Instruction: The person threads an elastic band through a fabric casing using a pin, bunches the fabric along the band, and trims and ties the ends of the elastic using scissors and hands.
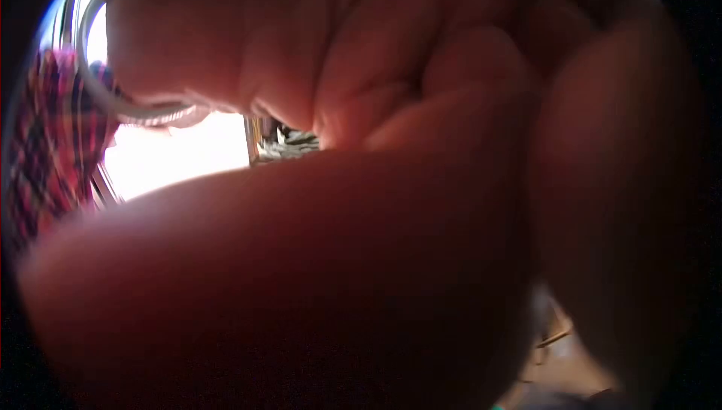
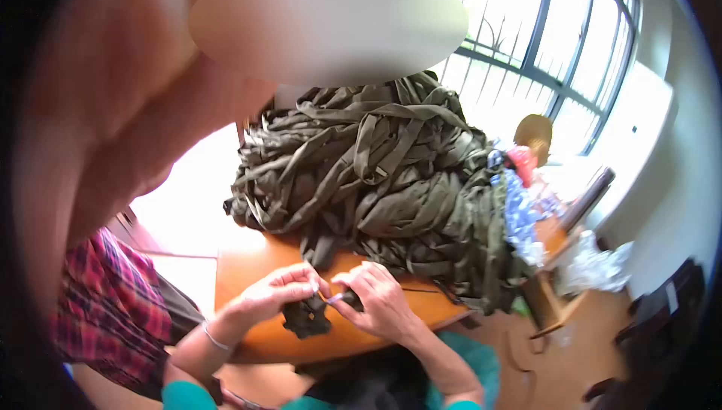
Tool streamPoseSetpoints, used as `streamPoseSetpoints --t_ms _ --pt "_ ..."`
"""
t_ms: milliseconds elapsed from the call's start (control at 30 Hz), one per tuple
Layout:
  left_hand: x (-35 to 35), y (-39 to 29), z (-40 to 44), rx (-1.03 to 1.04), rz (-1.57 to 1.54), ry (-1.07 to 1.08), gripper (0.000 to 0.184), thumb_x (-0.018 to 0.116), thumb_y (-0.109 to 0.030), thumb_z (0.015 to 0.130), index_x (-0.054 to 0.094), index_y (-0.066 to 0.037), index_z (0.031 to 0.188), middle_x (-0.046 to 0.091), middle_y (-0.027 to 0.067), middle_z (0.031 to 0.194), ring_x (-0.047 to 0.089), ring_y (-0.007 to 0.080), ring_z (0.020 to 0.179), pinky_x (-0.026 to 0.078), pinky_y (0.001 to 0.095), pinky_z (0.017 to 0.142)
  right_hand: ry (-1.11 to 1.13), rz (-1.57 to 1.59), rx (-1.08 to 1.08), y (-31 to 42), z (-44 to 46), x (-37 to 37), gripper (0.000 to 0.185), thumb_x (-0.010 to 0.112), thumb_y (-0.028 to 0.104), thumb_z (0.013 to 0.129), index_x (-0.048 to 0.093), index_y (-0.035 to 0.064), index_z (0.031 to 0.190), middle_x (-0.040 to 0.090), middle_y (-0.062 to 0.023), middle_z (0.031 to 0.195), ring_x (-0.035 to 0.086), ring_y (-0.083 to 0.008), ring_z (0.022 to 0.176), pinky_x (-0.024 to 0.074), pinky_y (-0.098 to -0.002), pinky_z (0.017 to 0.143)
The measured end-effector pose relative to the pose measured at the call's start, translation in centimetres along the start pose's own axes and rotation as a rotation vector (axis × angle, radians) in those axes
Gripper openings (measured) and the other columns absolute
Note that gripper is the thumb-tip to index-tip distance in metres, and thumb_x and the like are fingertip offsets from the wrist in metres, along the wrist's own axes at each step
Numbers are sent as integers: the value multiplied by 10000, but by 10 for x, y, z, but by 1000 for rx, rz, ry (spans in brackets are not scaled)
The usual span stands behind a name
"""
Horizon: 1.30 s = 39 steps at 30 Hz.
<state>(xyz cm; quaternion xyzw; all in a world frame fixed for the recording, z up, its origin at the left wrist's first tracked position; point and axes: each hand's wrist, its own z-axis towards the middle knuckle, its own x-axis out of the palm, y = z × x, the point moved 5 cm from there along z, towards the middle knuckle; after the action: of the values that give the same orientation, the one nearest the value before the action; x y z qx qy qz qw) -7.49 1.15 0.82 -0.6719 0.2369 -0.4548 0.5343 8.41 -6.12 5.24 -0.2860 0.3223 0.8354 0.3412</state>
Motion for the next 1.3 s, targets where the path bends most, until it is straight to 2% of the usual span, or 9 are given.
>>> streamPoseSetpoints --t_ms 200,467,833,900,1067,1133,1200,1233,1300 --pt "-13 12 19 75 44 104 171 634 -215 947 603 -58 1006 656 17 976 584 88 977 458 246 882 73 10 -64 -15 -3 -4 257 748 118 755 631 67 977 614 -85 861 593 -308 871 471 -421 856" --pt "-27 21 16 -121 113 62 168 610 -207 961 584 -45 1000 656 62 989 608 144 994 466 288 899 14 149 -103 -21 2 15 130 722 102 746 637 71 839 610 -75 799 601 -292 823 470 -409 838" --pt "1 14 68 -191 -52 140 165 605 -220 951 569 -63 985 653 90 838 622 157 792 496 283 733 -40 265 125 -108 -3 -24 56 665 45 758 626 25 794 609 -88 773 587 -276 778 473 -366 728" --pt "4 12 -44 -157 -85 241 153 596 -204 956 563 -56 972 649 97 834 620 158 787 500 289 735 -51 268 185 6 -19 -8 35 650 26 756 626 15 779 613 -94 764 599 -257 774 480 -349 719" --pt "-11 32 127 -158 -107 285 166 598 -200 962 564 -38 973 657 93 891 634 157 855 505 302 806 53 294 207 -153 -16 -38 31 645 41 769 645 18 789 622 -102 775 607 -248 770 495 -354 710" --pt "32 21 -125 -116 -80 248 135 593 -171 959 563 -41 977 667 116 922 651 182 880 514 323 825 94 249 161 116 -49 -7 50 657 58 772 655 21 805 633 -100 783 607 -259 769 499 -357 719" --pt "52 0 -173 -63 27 211 119 592 -151 953 577 -34 968 680 131 937 659 197 906 515 333 850 120 344 211 164 -59 -8 57 655 60 776 655 14 810 633 -104 772 614 -259 774 498 -352 727" --pt "42 16 -167 -4 86 208 119 593 -150 950 581 -33 964 684 138 945 662 204 917 515 334 857 150 373 241 149 -71 7 60 654 61 778 655 12 812 632 -108 768 616 -260 775 497 -348 726" --pt "21 18 -35 -85 114 129 159 607 -189 939 577 -35 966 687 140 942 666 205 902 520 328 832 43 444 170 -29 -45 -39 76 651 75 789 655 9 825 630 -116 765 617 -255 768 492 -340 717"
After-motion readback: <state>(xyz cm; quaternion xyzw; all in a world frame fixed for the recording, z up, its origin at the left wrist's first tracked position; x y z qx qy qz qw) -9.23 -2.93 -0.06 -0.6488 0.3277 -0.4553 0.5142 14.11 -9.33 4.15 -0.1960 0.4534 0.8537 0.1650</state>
